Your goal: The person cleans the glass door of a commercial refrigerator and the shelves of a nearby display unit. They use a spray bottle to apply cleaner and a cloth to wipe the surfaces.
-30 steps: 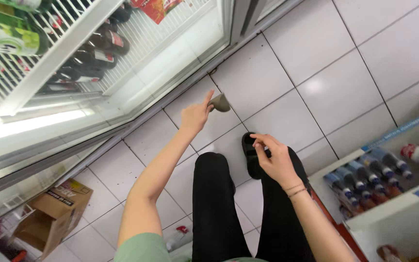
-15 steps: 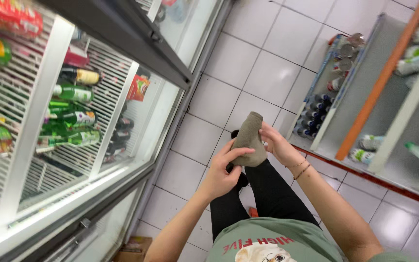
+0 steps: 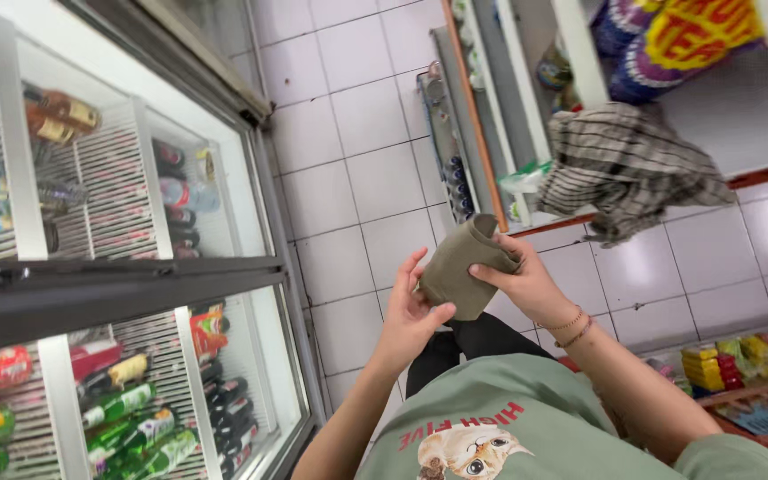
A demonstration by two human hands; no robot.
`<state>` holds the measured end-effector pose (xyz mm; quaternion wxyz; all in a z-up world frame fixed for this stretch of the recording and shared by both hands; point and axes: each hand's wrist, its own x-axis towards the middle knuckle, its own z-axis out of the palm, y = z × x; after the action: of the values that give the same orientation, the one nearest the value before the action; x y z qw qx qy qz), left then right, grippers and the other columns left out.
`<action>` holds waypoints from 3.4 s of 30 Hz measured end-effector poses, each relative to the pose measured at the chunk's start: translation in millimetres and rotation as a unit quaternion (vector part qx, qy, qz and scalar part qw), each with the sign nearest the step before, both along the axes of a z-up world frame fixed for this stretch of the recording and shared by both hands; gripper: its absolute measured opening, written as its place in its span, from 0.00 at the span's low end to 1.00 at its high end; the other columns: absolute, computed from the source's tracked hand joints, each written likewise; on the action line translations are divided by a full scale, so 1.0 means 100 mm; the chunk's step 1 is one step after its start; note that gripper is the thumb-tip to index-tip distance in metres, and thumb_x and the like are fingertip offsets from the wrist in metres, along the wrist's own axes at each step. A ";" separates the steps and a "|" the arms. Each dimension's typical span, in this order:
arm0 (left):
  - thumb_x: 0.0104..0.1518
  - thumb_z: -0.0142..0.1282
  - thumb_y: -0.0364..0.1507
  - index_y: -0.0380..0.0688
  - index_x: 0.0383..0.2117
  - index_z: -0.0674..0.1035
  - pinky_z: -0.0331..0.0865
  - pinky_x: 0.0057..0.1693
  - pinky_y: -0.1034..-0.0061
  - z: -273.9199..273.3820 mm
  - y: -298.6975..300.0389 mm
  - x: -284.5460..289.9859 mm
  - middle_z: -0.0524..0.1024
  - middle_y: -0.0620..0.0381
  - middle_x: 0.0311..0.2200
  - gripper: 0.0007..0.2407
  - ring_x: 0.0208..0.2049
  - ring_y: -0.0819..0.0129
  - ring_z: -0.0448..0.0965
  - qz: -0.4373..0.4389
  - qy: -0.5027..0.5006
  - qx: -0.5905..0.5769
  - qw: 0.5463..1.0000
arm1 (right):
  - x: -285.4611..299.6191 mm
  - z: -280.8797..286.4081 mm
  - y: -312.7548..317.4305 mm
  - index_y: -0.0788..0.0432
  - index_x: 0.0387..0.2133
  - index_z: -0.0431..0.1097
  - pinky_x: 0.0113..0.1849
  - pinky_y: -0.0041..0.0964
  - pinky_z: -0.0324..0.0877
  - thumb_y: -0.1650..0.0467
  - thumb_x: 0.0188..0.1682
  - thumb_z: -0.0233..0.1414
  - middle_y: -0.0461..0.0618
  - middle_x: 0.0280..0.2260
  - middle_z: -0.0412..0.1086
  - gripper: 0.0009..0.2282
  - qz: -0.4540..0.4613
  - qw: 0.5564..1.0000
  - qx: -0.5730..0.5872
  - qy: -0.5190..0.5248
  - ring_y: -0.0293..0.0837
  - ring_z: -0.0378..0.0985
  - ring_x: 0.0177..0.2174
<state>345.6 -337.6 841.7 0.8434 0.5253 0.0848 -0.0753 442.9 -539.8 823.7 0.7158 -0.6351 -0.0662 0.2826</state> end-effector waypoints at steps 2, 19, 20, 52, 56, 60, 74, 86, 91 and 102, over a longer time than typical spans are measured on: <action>0.54 0.60 0.15 0.39 0.68 0.60 0.70 0.58 0.67 0.04 -0.11 0.21 0.68 0.50 0.51 0.33 0.53 0.65 0.72 -0.031 0.025 -0.037 0.999 | -0.01 0.15 -0.22 0.64 0.50 0.73 0.46 0.32 0.73 0.77 0.47 0.58 0.45 0.42 0.77 0.16 -0.049 0.999 -0.007 -0.002 0.33 0.76 0.42; 0.41 0.74 0.36 0.54 0.56 0.77 0.58 0.64 0.48 0.66 -1.35 1.78 0.58 0.40 0.64 0.30 0.65 0.39 0.56 -0.080 -0.399 0.542 0.735 | -0.40 0.43 -1.83 0.66 0.48 0.71 0.49 0.41 0.76 0.81 0.54 0.53 0.53 0.47 0.76 0.09 -0.433 0.894 0.097 -0.062 0.43 0.80 0.46; 0.39 0.72 0.31 0.54 0.54 0.78 0.61 0.65 0.51 0.62 -1.35 1.78 0.60 0.42 0.64 0.29 0.66 0.40 0.58 -0.083 -0.388 0.519 0.757 | -0.42 0.43 -1.83 0.66 0.47 0.71 0.49 0.42 0.76 0.81 0.56 0.53 0.54 0.47 0.76 0.08 -0.439 0.891 0.100 -0.064 0.44 0.79 0.46; 0.43 0.65 0.16 0.47 0.49 0.78 0.61 0.73 0.58 0.33 0.80 0.11 0.60 0.45 0.65 0.23 0.71 0.49 0.61 0.120 -0.309 0.429 0.840 | -0.51 0.73 0.81 0.62 0.58 0.62 0.53 0.32 0.65 0.78 0.44 0.61 0.45 0.52 0.68 0.27 -0.088 0.989 0.086 -0.078 0.32 0.69 0.51; 0.45 0.73 0.28 0.46 0.56 0.74 0.54 0.74 0.52 0.61 1.18 -0.11 0.51 0.41 0.66 0.29 0.71 0.45 0.53 0.046 -0.357 0.392 0.847 | -0.48 0.82 1.14 0.65 0.50 0.71 0.47 0.29 0.72 0.80 0.47 0.58 0.45 0.44 0.74 0.17 -0.099 0.988 0.008 -0.116 0.31 0.74 0.44; 0.48 0.71 0.31 0.46 0.59 0.73 0.58 0.72 0.56 0.86 1.50 -0.38 0.63 0.43 0.64 0.29 0.68 0.48 0.62 0.104 -0.327 0.462 0.818 | -0.47 1.00 1.50 0.64 0.47 0.72 0.46 0.29 0.74 0.80 0.44 0.58 0.45 0.43 0.75 0.16 -0.021 0.988 0.000 -0.152 0.32 0.76 0.44; 0.59 0.43 0.20 0.34 0.36 0.76 0.67 0.48 0.80 0.83 2.36 -0.78 0.75 0.53 0.42 0.06 0.38 0.72 0.72 0.218 -0.157 0.311 0.912 | -0.17 1.39 2.72 0.68 0.22 0.65 0.35 0.40 0.66 0.70 0.32 0.69 0.57 0.29 0.65 0.18 0.095 0.851 -0.087 -0.509 0.52 0.68 0.33; 0.57 0.58 0.27 0.38 0.42 0.78 0.73 0.41 0.83 0.87 2.80 -0.39 0.78 0.64 0.32 0.09 0.32 0.81 0.76 0.205 0.059 0.055 0.976 | 0.76 1.20 3.80 0.64 0.33 0.69 0.43 0.33 0.69 0.74 0.37 0.68 0.48 0.35 0.71 0.15 0.366 0.826 0.046 -0.426 0.41 0.74 0.37; 0.61 0.59 0.26 0.32 0.29 0.80 0.65 0.42 0.81 0.51 2.78 -0.33 0.73 0.63 0.40 0.07 0.36 0.80 0.71 0.327 -0.037 0.190 0.925 | 0.99 0.75 3.95 0.63 0.44 0.74 0.45 0.43 0.67 0.63 0.54 0.55 0.61 0.40 0.70 0.15 0.326 0.865 -0.132 -0.359 0.53 0.73 0.42; 0.54 0.63 0.25 0.38 0.39 0.80 0.72 0.46 0.82 0.30 2.58 -0.38 0.81 0.61 0.35 0.09 0.37 0.79 0.77 0.454 0.012 -0.007 0.891 | 1.11 -0.14 4.07 0.65 0.46 0.72 0.55 0.35 0.62 0.52 0.59 0.34 0.52 0.47 0.74 0.29 0.471 0.863 -0.178 0.043 0.41 0.73 0.46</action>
<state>307.8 -79.5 871.8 0.7883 0.4224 0.3236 0.3091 553.4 -132.8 809.4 0.3745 -0.6319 -0.2755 0.6202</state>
